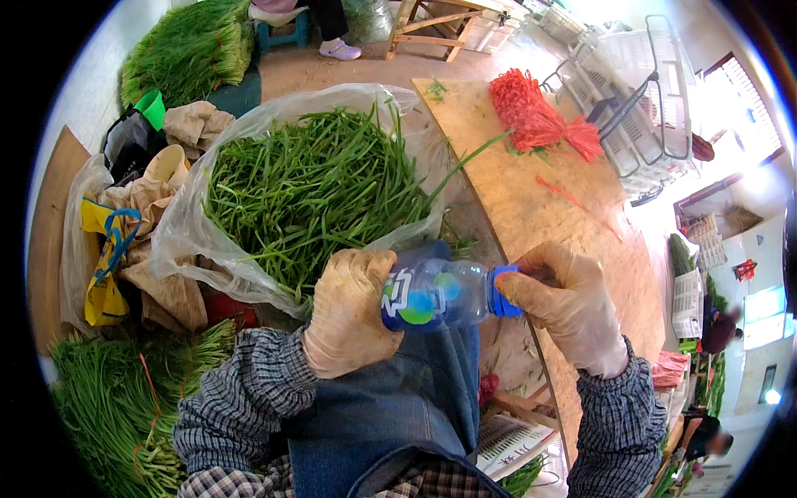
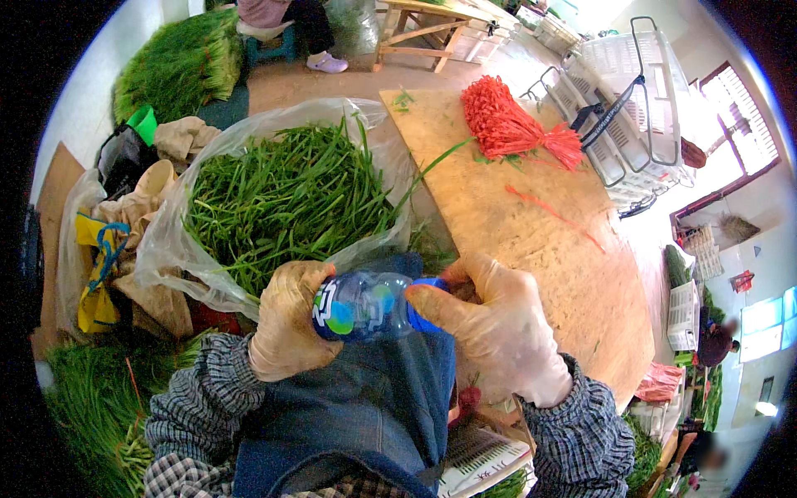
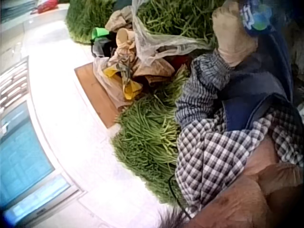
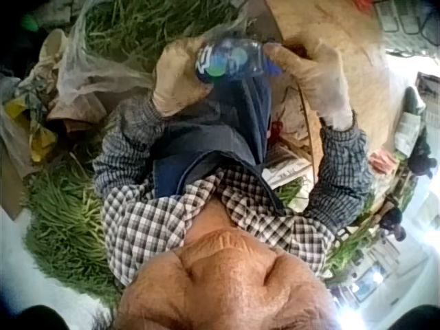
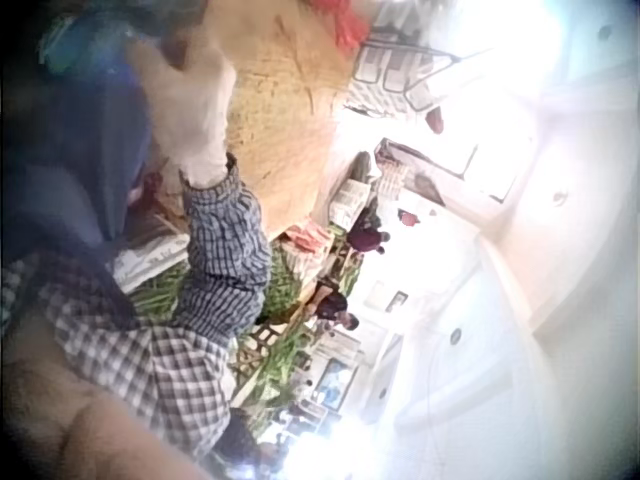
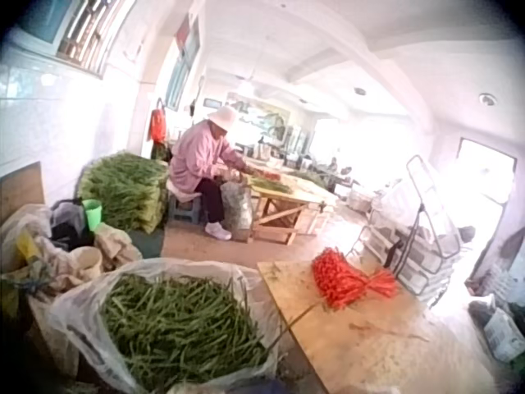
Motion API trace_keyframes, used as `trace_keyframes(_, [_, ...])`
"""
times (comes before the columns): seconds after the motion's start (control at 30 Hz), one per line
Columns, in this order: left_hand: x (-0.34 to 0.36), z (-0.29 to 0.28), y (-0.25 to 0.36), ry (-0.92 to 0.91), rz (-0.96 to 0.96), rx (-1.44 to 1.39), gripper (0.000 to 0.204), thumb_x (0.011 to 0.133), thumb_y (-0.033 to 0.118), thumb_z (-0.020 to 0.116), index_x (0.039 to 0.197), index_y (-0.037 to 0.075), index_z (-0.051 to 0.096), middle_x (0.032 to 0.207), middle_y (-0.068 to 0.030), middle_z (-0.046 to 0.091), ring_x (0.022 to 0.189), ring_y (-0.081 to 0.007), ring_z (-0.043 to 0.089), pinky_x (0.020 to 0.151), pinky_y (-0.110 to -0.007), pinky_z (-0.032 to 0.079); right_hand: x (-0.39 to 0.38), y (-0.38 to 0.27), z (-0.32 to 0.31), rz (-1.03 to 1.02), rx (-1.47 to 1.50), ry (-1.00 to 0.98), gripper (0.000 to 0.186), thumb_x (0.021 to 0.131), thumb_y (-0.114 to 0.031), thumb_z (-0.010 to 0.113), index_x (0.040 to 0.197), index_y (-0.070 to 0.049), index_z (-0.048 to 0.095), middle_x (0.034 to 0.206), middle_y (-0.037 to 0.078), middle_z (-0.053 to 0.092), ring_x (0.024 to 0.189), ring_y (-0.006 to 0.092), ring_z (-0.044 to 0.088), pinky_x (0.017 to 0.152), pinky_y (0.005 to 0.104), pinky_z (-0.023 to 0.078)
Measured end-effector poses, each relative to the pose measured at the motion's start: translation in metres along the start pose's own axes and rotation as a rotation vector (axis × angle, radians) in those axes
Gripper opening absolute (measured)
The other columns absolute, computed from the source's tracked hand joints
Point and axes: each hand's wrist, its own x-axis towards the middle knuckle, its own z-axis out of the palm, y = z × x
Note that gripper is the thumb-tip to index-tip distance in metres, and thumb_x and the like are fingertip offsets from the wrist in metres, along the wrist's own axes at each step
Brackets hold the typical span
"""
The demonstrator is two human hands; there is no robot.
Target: The person picks up a bunch of green vegetables from a basket, arranges them on a wooden board, and ties them together using a red plastic string.
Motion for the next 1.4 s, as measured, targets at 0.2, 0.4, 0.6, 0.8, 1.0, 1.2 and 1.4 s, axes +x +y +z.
trace_keyframes(0.2, [-0.002,-0.001,0.0,0.089,0.038,0.102,0.068,0.045,0.011,0.069,0.107,0.004,0.044,0.097,-0.0155,0.052,0.09,-0.035,0.05,0.081,-0.043,0.04,0.005,0.005,0.009,0.102,0.09,0.016,0.032,0.075,-0.026,0.067,0.083,0.004,0.061,0.067,0.006,0.06,0.062,0.0102,0.053,0.056,0.0251,0.043])
trace_keyframes(0.4, [0.005,-0.011,0.002,-0.25,-0.175,-0.377,0.065,0.047,0.01,0.072,0.107,-0.001,0.049,0.095,-0.0142,0.057,0.09,-0.0273,0.055,0.083,-0.034,0.043,0.003,-0.003,-0.007,-0.323,-0.145,0.016,0.038,0.074,-0.033,0.067,0.087,0.001,0.06,0.074,0.011,0.058,0.067,0.0195,0.056,0.059,0.0286,0.044])
trace_keyframes(0.6, [0.009,-0.022,0.009,-0.508,-0.297,-0.816,0.061,0.051,0.002,0.07,0.107,-0.002,0.05,0.096,-0.0082,0.059,0.09,-0.0154,0.055,0.083,-0.028,0.044,0.01,-0.002,-0.01,-0.95,-0.39,0.113,0.049,0.066,-0.046,0.068,0.086,-0.002,0.057,0.077,0.011,0.052,0.067,0.0275,0.055,0.057,0.0343,0.045])
trace_keyframes(0.8, [0.009,-0.019,0.01,-0.669,-0.288,-0.944,0.067,0.046,0.007,0.079,0.106,0.0,0.05,0.096,-0.0058,0.059,0.086,-0.0125,0.053,0.082,-0.028,0.044,0.01,0.003,-0.005,-1.108,-0.532,0.112,0.046,0.065,-0.046,0.067,0.08,-0.003,0.057,0.072,0.01,0.051,0.056,0.0253,0.054,0.047,0.0329,0.044])
trace_keyframes(1.0, [0.011,-0.017,0.009,-0.741,-0.248,-0.973,0.064,0.048,0.007,0.075,0.106,-0.001,0.05,0.093,-0.0065,0.06,0.085,-0.013,0.054,0.079,-0.028,0.045,0.008,0.007,-0.001,-1.135,-0.359,0.148,0.04,0.071,-0.042,0.065,0.078,-0.003,0.056,0.067,0.008,0.051,0.052,0.0233,0.052,0.045,0.0316,0.041])
trace_keyframes(1.2, [0.015,-0.02,0.014,-0.726,-0.224,-0.93,0.057,0.052,0.003,0.066,0.106,-0.002,0.05,0.089,-0.0076,0.061,0.083,-0.0126,0.055,0.076,-0.026,0.045,0.001,0.001,-0.002,-1.117,-0.404,0.214,0.016,0.073,-0.016,0.063,0.071,-0.005,0.052,0.061,0.007,0.047,0.047,0.0219,0.048,0.041,0.0316,0.037])
trace_keyframes(1.4, [0.014,-0.024,0.021,-0.398,-0.128,-0.556,0.057,0.052,0.011,0.07,0.104,-0.001,0.051,0.093,-0.0146,0.059,0.087,-0.0258,0.057,0.079,-0.034,0.045,0.007,0.001,0.006,-1.058,-0.367,0.313,0.012,0.071,-0.003,0.059,0.067,-0.003,0.049,0.058,0.009,0.042,0.045,0.0232,0.043,0.041,0.032,0.034])
